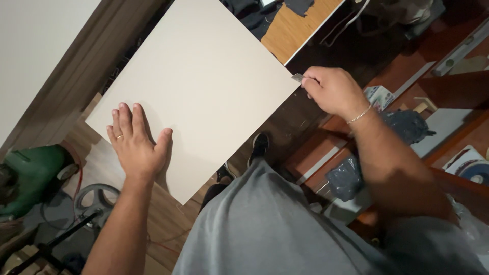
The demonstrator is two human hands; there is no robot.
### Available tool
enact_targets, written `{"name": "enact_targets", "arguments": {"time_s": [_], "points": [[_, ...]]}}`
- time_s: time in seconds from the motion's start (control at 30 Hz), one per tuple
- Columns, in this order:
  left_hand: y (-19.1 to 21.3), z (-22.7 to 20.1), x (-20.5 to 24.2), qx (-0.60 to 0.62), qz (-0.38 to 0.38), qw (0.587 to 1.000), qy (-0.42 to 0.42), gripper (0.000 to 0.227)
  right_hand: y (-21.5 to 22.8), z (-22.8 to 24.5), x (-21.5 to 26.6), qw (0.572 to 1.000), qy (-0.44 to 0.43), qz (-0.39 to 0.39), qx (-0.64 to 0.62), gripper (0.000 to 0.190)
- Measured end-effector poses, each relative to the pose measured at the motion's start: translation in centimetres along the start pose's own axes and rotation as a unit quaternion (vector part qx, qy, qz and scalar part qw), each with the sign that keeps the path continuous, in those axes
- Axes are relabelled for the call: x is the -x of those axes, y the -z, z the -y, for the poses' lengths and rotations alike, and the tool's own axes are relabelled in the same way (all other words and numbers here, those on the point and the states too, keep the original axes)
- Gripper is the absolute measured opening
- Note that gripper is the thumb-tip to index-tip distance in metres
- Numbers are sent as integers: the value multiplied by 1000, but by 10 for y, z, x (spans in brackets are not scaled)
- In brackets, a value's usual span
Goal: Trimming excess edge banding from laminate panels using a utility knife
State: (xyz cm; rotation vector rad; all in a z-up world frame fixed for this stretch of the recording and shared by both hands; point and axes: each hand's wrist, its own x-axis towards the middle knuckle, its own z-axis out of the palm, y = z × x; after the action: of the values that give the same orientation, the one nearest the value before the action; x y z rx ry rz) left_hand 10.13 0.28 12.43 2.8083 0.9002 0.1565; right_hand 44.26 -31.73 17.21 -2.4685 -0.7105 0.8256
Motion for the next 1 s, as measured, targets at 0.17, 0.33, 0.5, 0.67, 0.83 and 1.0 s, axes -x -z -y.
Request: {"name": "enact_targets", "arguments": {"time_s": [0.17,0.33,0.5,0.67,0.83,1.0], "points": [[-3,3,1,9,-12,1000,-6,94,5,3,0,1000,9,16,13,22],[-4,3,1,9,-21,1000,-9,94,4,3,-1,998,17,30,54,24],[1,-1,-1,22,15,999,22,95,-3,-7,-6,997,13,14,70,24],[1,-1,-1,23,10,999,22,94,-10,-3,0,998,-2,13,58,24],[3,-3,-1,16,24,999,26,95,-12,3,7,999,-39,6,9,22],[-1,2,-1,14,24,999,26,96,-8,13,14,996,-70,40,-47,22]]}}
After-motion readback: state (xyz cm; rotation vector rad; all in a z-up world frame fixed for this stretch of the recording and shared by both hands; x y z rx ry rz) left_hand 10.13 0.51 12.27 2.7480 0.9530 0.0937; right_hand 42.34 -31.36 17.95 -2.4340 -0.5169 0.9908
